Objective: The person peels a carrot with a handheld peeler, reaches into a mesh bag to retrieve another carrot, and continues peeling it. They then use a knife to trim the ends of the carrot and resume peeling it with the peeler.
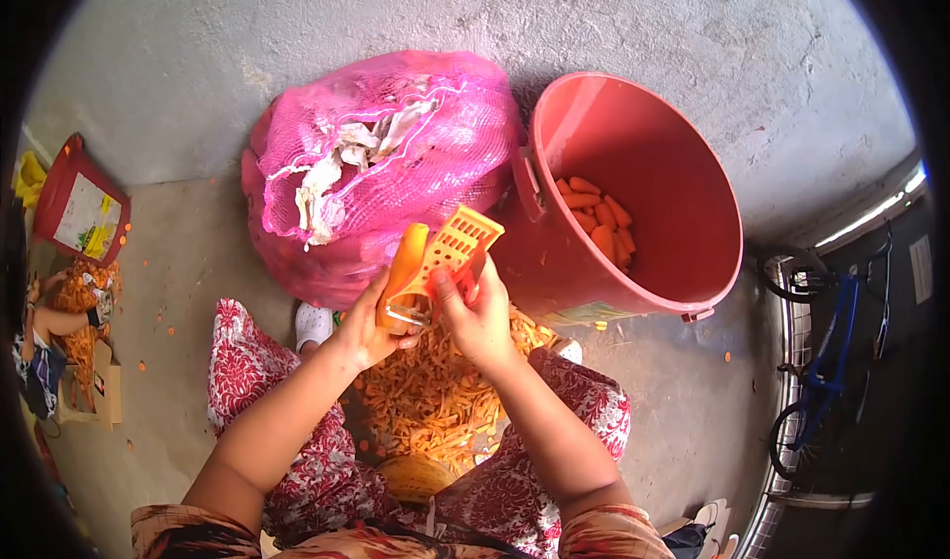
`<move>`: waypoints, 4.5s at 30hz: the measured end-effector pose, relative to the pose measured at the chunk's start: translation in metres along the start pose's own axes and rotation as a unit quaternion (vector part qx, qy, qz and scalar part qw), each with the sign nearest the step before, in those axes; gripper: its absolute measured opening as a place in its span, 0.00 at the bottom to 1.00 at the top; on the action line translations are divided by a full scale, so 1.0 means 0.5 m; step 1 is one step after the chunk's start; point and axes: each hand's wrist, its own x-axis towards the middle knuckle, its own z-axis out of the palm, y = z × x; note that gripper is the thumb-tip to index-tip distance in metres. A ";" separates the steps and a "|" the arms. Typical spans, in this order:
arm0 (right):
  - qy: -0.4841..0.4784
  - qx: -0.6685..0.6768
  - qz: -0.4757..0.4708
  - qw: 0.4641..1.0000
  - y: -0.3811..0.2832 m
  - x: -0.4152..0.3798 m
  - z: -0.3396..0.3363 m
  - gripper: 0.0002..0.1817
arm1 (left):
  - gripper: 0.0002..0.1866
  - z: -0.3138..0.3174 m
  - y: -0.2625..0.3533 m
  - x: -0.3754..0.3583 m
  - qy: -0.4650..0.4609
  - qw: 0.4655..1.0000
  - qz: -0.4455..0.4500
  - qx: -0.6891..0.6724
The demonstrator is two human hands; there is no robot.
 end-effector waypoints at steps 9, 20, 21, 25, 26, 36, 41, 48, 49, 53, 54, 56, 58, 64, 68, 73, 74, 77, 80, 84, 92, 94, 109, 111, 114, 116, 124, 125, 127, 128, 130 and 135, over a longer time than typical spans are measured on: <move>-0.044 -0.127 -0.083 0.988 0.024 -0.002 0.011 0.14 | 0.24 -0.008 0.000 0.001 -0.056 0.997 -0.040 -0.038; 0.253 0.065 -0.055 0.964 0.028 0.114 -0.088 0.04 | 0.27 -0.017 -0.015 -0.014 -0.101 0.991 -0.045 0.078; 0.243 0.061 -0.051 0.967 0.024 0.112 -0.090 0.04 | 0.27 -0.019 -0.017 -0.011 -0.081 0.991 -0.028 0.102; 0.178 0.021 -0.054 0.982 0.016 0.077 -0.041 0.07 | 0.26 -0.023 -0.011 -0.001 -0.031 0.991 -0.022 0.128; 0.136 0.019 -0.037 0.990 0.015 0.064 -0.030 0.08 | 0.26 -0.022 -0.008 0.000 -0.024 0.991 -0.024 0.129; -0.060 -0.078 -0.076 0.992 0.020 -0.009 0.019 0.16 | 0.23 -0.027 -0.004 0.003 -0.070 0.997 -0.030 0.016; -0.006 -0.137 -0.132 0.982 0.023 -0.001 0.023 0.13 | 0.23 -0.032 -0.006 0.005 -0.097 0.995 -0.037 -0.003; 0.210 0.070 -0.023 0.975 0.002 0.091 -0.050 0.06 | 0.25 -0.023 -0.016 -0.011 -0.106 0.989 -0.043 0.093; 0.202 0.048 -0.016 0.978 0.001 0.086 -0.053 0.07 | 0.26 -0.019 -0.012 -0.012 -0.067 0.991 -0.023 0.117; 0.183 0.015 -0.010 0.983 0.006 0.070 -0.032 0.07 | 0.24 -0.015 0.002 -0.001 -0.009 0.980 0.103 0.169; 0.180 0.026 -0.003 0.983 0.011 0.071 -0.028 0.06 | 0.24 -0.013 0.004 0.002 -0.001 0.974 0.141 0.180; 0.173 0.048 0.010 0.984 0.021 0.072 -0.024 0.05 | 0.21 -0.007 0.010 0.003 0.010 0.968 0.187 0.165; 0.159 0.035 0.041 0.986 0.018 0.063 -0.022 0.05 | 0.20 0.002 0.015 0.000 0.024 0.954 0.233 0.187; 0.172 0.042 0.014 0.984 0.017 0.060 -0.015 0.06 | 0.17 -0.007 0.024 -0.003 -0.109 0.978 0.176 0.004; 0.200 0.066 -0.003 0.978 0.019 0.062 -0.018 0.05 | 0.12 -0.008 0.023 -0.005 -0.114 0.975 0.164 -0.100; 0.206 0.100 -0.017 0.973 0.009 0.049 -0.013 0.07 | 0.12 0.002 0.022 -0.001 -0.106 0.970 0.202 -0.086; 0.209 0.060 -0.044 0.975 0.015 0.042 -0.007 0.07 | 0.12 0.001 0.020 0.001 -0.098 0.969 0.208 -0.084; 0.193 -0.003 -0.081 0.978 0.026 0.020 0.015 0.08 | 0.12 0.000 0.012 0.002 -0.115 0.965 0.222 -0.081; 0.244 0.028 -0.084 0.966 0.026 0.057 -0.022 0.07 | 0.13 0.000 0.012 -0.001 -0.156 0.959 0.220 -0.084; 0.264 0.082 -0.076 0.958 0.018 0.078 -0.075 0.05 | 0.13 0.008 0.022 -0.012 -0.208 0.946 0.232 -0.086; 0.197 0.071 -0.069 0.975 0.006 0.039 -0.007 0.04 | 0.13 0.005 0.011 -0.014 -0.166 0.958 0.203 -0.114; 0.243 0.145 -0.048 0.958 0.025 0.073 -0.034 0.04 | 0.13 0.020 0.022 -0.024 -0.232 0.946 0.206 -0.087; 0.181 0.061 0.031 0.981 0.048 0.065 -0.035 0.06 | 0.15 -0.013 0.054 -0.005 0.154 0.898 0.152 0.384; 0.180 0.062 0.037 0.981 0.046 0.064 -0.037 0.06 | 0.21 -0.007 0.057 -0.010 0.132 0.892 0.104 0.420; 0.186 0.057 0.034 0.980 0.038 0.068 -0.041 0.06 | 0.24 -0.015 0.035 -0.010 0.123 0.929 0.121 0.329; 0.178 0.034 0.034 0.983 0.028 0.077 -0.049 0.07 | 0.22 -0.029 0.039 -0.003 0.086 0.968 0.110 0.209; 0.025 -0.201 0.169 0.964 0.052 0.070 -0.074 0.06 | 0.21 -0.021 0.051 -0.001 0.056 0.868 0.295 0.395; -0.016 -0.215 0.206 0.955 0.065 0.066 -0.074 0.06 | 0.21 0.004 0.060 -0.019 0.099 0.814 0.321 0.474; -0.074 -0.184 0.265 0.944 0.105 0.059 -0.071 0.05 | 0.21 -0.006 0.060 -0.012 0.050 0.765 0.386 0.513; -0.108 -0.138 0.301 0.937 0.117 0.054 -0.065 0.05 | 0.21 -0.010 0.060 -0.011 0.025 0.738 0.417 0.530; -0.122 -0.071 0.385 0.912 0.132 0.039 -0.038 0.06 | 0.21 0.008 0.056 -0.026 0.033 0.668 0.448 0.593; -0.065 0.184 0.387 0.901 0.148 0.031 -0.014 0.09 | 0.21 0.014 0.026 -0.026 -0.018 0.649 0.432 0.626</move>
